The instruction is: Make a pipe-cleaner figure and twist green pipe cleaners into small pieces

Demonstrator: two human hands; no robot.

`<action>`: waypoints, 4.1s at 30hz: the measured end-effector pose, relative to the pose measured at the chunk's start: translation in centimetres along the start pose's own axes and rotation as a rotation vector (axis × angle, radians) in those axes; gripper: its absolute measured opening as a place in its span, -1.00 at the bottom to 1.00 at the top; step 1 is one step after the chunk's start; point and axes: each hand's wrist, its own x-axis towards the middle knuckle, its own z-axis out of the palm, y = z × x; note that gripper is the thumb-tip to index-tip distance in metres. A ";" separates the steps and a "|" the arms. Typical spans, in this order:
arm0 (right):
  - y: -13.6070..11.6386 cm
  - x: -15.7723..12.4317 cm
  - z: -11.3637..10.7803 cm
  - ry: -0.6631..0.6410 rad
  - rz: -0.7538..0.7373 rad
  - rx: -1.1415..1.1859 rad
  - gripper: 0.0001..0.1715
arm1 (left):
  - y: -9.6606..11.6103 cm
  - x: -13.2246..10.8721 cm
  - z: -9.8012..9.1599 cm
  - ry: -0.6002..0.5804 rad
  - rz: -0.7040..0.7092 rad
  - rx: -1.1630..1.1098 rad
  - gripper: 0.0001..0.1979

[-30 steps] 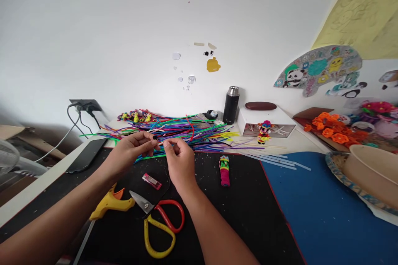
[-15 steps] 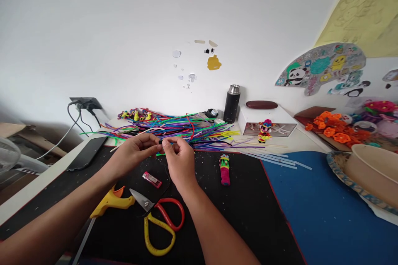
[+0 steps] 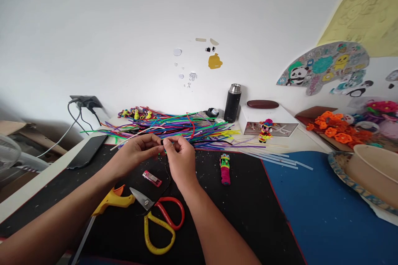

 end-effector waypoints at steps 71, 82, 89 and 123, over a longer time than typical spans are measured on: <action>-1.6 -7.2 -2.9 0.042 0.287 0.577 -0.52 | 0.3 -6.9 -10.0 0.472 -0.110 -0.214 -0.38; -2.0 -9.2 -3.5 -0.127 0.237 0.484 -0.44 | -1.4 7.4 -1.1 -0.086 -0.074 -0.226 -0.51; -3.8 -7.9 -3.4 -0.002 0.258 0.285 -0.36 | -2.2 12.3 11.4 -0.537 0.323 0.138 -0.73; -2.5 -7.7 -4.9 0.074 0.396 0.130 -0.29 | -8.4 11.7 10.3 -0.605 0.498 0.407 -0.72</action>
